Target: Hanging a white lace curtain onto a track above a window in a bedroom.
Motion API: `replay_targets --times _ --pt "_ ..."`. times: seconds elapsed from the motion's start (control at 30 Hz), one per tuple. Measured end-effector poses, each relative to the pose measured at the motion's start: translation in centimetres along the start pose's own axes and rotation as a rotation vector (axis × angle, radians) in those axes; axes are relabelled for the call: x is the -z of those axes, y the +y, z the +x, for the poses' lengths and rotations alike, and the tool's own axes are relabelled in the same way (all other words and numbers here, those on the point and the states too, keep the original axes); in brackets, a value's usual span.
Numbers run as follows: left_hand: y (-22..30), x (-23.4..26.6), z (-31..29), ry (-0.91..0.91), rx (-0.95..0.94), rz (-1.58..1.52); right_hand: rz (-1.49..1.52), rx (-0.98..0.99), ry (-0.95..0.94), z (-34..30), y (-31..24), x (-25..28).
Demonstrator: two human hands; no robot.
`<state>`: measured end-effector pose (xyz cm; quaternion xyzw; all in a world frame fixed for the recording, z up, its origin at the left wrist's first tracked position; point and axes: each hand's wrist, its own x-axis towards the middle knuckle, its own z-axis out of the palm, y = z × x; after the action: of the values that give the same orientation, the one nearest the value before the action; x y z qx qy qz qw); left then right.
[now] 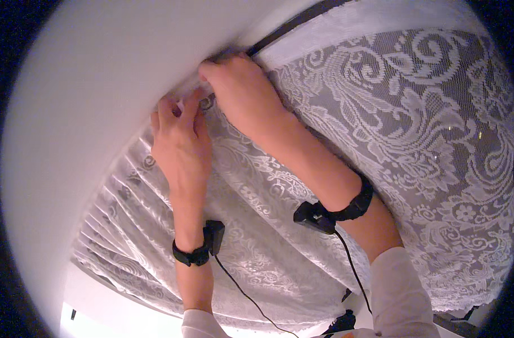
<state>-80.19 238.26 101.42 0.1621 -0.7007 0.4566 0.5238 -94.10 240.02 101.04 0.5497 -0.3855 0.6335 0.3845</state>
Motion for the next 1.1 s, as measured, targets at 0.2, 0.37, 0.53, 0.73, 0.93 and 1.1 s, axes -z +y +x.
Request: replay_targets --times 0.2,0.37,0.53,0.73,0.93,1.1 --pt "0.3 0.1 0.0 -0.055 -0.046 0.118 -0.203 0.333 0.194 -1.9 -0.3 1.0" --pt "0.7 1.0 -0.3 -0.148 0.021 -0.070 -0.091 0.210 0.083 -5.8 -3.8 5.7" --pt "3.9 1.1 0.6 -0.041 0.141 -0.470 -0.261 0.095 0.214 -2.7 -3.0 10.0" --pt "2.8 -2.8 2.5 -0.108 0.093 -0.544 -0.338 0.110 0.270 -2.5 -2.4 10.7" --pt "3.2 -4.6 2.7 -0.049 0.078 -0.552 -0.346 0.163 0.255 -2.7 -1.6 10.2" --pt "2.1 -3.5 3.6 -0.264 0.229 -0.703 -0.392 0.172 0.209 -2.6 -1.9 9.9"
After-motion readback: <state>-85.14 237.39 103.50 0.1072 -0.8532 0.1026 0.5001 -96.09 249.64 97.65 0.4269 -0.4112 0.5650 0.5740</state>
